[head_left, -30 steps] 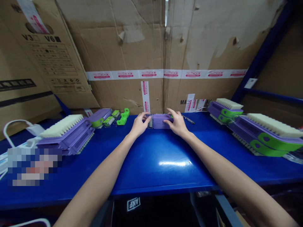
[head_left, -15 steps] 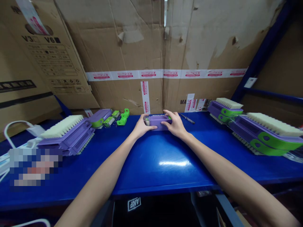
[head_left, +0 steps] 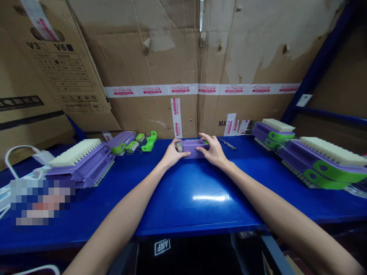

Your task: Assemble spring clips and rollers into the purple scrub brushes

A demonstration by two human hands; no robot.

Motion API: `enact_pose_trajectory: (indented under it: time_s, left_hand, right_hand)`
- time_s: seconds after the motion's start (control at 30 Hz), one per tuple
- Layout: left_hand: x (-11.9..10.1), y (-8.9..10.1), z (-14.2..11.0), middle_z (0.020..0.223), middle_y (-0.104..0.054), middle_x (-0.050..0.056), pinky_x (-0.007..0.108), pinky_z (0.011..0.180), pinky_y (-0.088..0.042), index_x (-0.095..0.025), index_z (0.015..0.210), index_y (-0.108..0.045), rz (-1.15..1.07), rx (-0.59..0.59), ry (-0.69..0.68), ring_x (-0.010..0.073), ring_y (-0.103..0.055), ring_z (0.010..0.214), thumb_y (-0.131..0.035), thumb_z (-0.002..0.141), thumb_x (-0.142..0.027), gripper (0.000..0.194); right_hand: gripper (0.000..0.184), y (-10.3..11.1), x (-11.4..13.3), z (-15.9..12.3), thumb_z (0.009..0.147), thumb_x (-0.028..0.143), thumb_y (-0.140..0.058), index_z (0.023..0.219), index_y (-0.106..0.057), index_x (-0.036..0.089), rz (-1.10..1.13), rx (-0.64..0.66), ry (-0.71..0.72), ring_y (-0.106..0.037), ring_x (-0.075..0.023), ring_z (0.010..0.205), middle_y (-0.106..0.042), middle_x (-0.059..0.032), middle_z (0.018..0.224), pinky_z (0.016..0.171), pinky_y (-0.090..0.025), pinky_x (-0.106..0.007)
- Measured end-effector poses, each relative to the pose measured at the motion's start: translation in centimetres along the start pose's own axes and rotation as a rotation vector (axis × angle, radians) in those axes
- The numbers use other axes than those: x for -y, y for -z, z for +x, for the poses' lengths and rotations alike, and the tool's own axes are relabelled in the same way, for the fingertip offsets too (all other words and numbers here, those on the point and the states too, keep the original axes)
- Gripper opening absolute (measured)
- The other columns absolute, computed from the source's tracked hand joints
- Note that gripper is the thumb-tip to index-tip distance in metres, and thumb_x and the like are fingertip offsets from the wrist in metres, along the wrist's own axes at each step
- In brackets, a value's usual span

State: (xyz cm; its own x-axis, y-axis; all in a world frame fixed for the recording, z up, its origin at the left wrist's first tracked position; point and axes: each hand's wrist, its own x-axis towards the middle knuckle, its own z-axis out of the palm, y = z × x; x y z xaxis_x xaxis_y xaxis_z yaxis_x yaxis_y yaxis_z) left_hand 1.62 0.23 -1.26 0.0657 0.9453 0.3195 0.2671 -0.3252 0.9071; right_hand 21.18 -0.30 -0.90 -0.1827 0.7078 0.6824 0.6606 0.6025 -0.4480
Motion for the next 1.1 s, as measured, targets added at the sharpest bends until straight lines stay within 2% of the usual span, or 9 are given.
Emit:
enact_pose_trajectory:
  time_s: [0.17, 0.4, 0.67, 0.87, 0.97, 1.1]
  left_hand:
    - [-0.1, 0.3, 0.0, 0.094, -0.065, 0.004, 0.032, 0.079, -0.051, -0.014, 0.098, -0.055, -0.103, 0.072, 0.062, 0.0179, -0.062, 0.084, -0.083, 0.051, -0.022, 0.056]
    - [-0.7, 0.0, -0.3, 0.094, -0.066, 0.005, 0.033, 0.078, -0.052, -0.015, 0.097, -0.054, -0.110, 0.039, 0.097, 0.0191, -0.063, 0.087, -0.085, 0.050, -0.024, 0.057]
    - [-0.7, 0.1, -0.1, 0.084, -0.063, 0.002, 0.030, 0.070, -0.052, -0.015, 0.089, -0.053, -0.101, 0.032, 0.099, 0.0174, -0.062, 0.078, -0.085, 0.050, -0.027, 0.051]
    - [-0.3, 0.3, 0.4, 0.088, -0.065, 0.005, 0.030, 0.070, -0.052, -0.014, 0.098, -0.055, -0.096, 0.037, 0.094, 0.0171, -0.063, 0.078, -0.086, 0.048, -0.029, 0.061]
    - [-0.1, 0.6, 0.7, 0.087, -0.066, 0.004, 0.031, 0.065, -0.053, -0.015, 0.104, -0.052, -0.120, 0.006, 0.097, 0.0178, -0.063, 0.075, -0.086, 0.048, -0.032, 0.067]
    - [0.2, 0.8, 1.0, 0.092, -0.067, 0.006, 0.032, 0.066, -0.054, -0.017, 0.099, -0.050, -0.162, 0.005, 0.087, 0.0190, -0.064, 0.080, -0.086, 0.048, -0.036, 0.065]
  right_hand:
    - [0.053, 0.3, 0.1, 0.1, 0.077, 0.025, -0.066, 0.128, -0.049, 0.024, 0.046, 0.006, -0.004, -0.055, -0.0261, 0.102, -0.067, -0.0056, 0.104, 0.087, -0.042, -0.043]
    - [0.054, 0.6, 0.4, 0.0, 0.078, 0.025, -0.063, 0.130, -0.048, 0.026, 0.064, 0.029, 0.004, -0.055, -0.0269, 0.103, -0.067, -0.0057, 0.105, 0.089, -0.042, -0.045]
    - [0.053, 0.1, -0.3, 0.2, 0.081, 0.029, -0.061, 0.132, -0.046, 0.023, 0.007, 0.055, 0.035, -0.054, -0.0269, 0.104, -0.066, -0.0071, 0.107, 0.089, -0.042, -0.045]
    - [0.055, -0.1, -1.0, 0.4, 0.083, 0.036, -0.059, 0.133, -0.044, 0.018, -0.023, 0.032, 0.095, -0.054, -0.0270, 0.106, -0.062, -0.0119, 0.114, 0.092, -0.043, -0.046]
    - [0.056, -0.1, -1.3, 0.4, 0.084, 0.041, -0.055, 0.133, -0.043, 0.017, 0.027, -0.005, 0.017, -0.053, -0.0275, 0.111, -0.059, -0.0144, 0.120, 0.097, -0.041, -0.047]
    - [0.059, -0.1, -2.2, 0.4, 0.086, 0.046, -0.050, 0.136, -0.040, 0.017, 0.113, 0.016, -0.169, -0.051, -0.0280, 0.120, -0.053, -0.0160, 0.131, 0.101, -0.039, -0.048]
